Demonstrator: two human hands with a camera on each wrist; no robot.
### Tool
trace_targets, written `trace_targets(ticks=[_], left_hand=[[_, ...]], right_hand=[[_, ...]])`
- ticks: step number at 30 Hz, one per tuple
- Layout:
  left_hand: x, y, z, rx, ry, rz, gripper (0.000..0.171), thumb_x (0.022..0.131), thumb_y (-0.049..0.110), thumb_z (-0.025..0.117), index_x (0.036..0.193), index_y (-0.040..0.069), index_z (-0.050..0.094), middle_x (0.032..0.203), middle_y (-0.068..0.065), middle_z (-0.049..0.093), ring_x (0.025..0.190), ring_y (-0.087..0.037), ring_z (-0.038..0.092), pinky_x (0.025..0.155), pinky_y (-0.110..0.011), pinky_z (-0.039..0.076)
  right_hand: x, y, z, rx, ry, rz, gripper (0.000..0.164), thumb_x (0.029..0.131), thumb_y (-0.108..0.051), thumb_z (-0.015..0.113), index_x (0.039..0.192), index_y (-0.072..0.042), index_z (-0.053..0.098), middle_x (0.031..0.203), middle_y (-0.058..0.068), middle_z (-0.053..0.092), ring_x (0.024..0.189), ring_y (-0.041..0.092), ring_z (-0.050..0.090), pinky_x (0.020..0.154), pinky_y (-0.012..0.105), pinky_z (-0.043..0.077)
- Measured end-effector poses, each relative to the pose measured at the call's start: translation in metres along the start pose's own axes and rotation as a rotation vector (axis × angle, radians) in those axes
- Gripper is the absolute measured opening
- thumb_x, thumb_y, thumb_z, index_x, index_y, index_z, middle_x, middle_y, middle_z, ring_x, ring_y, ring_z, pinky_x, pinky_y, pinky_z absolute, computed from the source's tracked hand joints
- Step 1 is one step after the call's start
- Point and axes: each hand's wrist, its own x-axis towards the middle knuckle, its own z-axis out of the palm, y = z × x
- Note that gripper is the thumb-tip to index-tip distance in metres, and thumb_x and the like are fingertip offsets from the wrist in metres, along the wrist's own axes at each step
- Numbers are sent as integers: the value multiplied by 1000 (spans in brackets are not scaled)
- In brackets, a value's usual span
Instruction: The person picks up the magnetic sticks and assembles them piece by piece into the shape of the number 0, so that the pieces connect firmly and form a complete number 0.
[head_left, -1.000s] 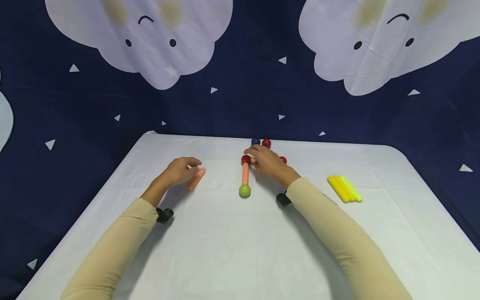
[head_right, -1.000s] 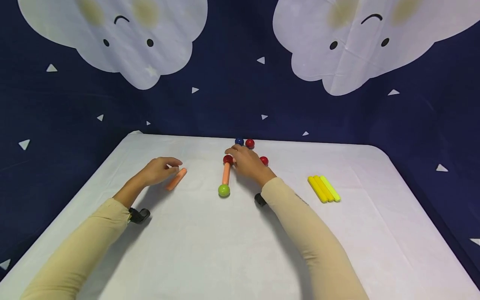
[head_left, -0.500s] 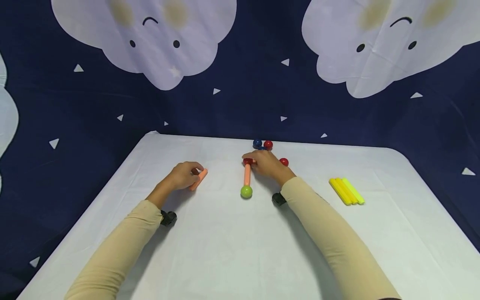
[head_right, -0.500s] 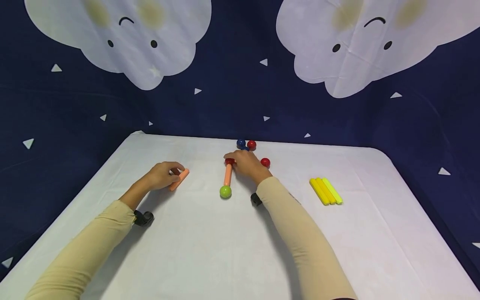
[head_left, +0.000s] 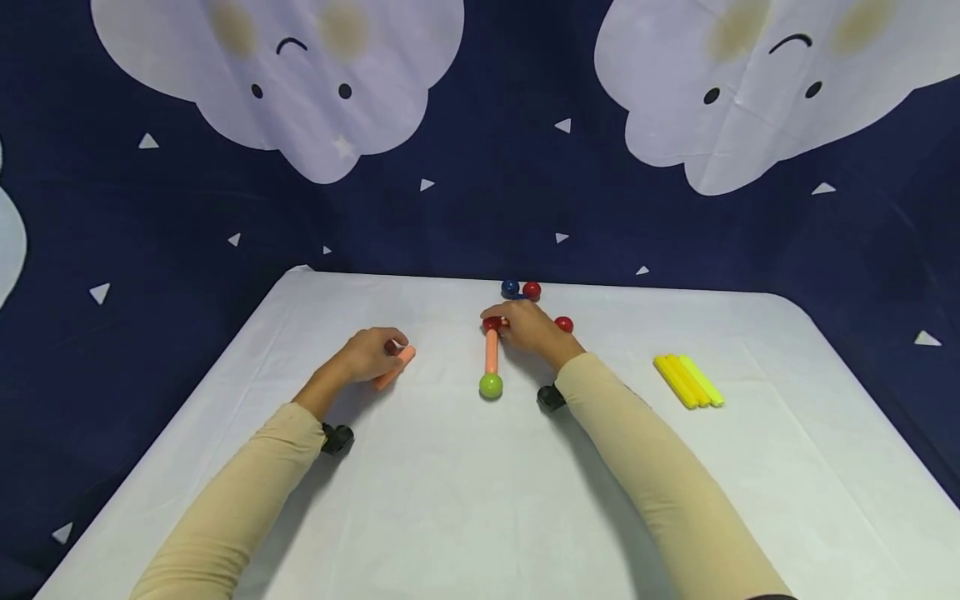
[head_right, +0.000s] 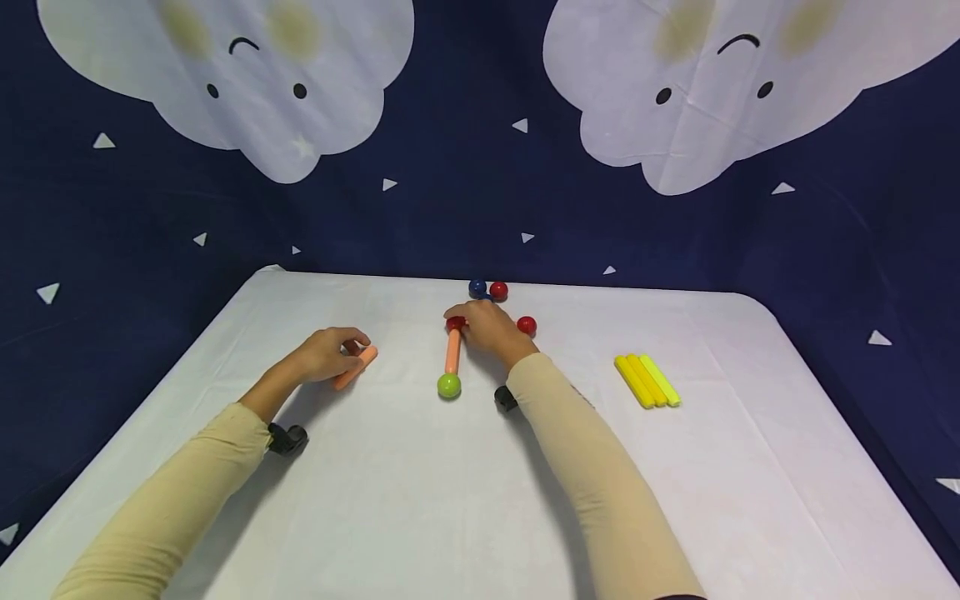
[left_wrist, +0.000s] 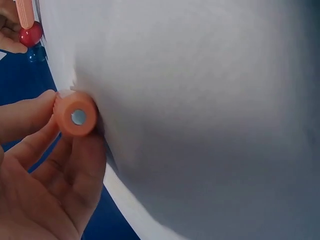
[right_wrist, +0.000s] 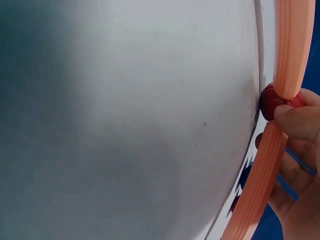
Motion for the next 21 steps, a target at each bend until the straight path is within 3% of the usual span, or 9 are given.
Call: trace_targets(ticks=[7,12,16,21], left_hand=[[-3,0,1,19,-43,-24,49,89,13,60,138,10,55,120,-17,64,94,-25,59,71,-29,47],[-11,0,1,-6,-63,15,50,84,10,58,134,12,59,115,-16,66,89,-22,59,67,-27,45],[-19,0,6,-145,-70,64,46,86,9,60,131,8,59,113,-18,63,79,-19,60,64,-27,49],[-30,11,20,-343,-139,85,42,90,8,63,131,4,59,113,-19,60,72,-16,60,63,-29,53]], right_hand=[[0,-2,1,9,-2,20,36,93,1,61,127,-11,68,125,7,70,111,22,65,103,38,50],[2,-3,4,17,-1,19,36,92,1,61,126,-12,68,124,7,71,107,22,65,100,38,52],[3,-1,5,24,5,35,36,92,0,61,125,-13,69,124,7,71,105,22,65,101,38,52],[6,1,4,21,6,54,36,93,-1,61,126,-13,69,126,7,70,111,23,65,104,39,50]])
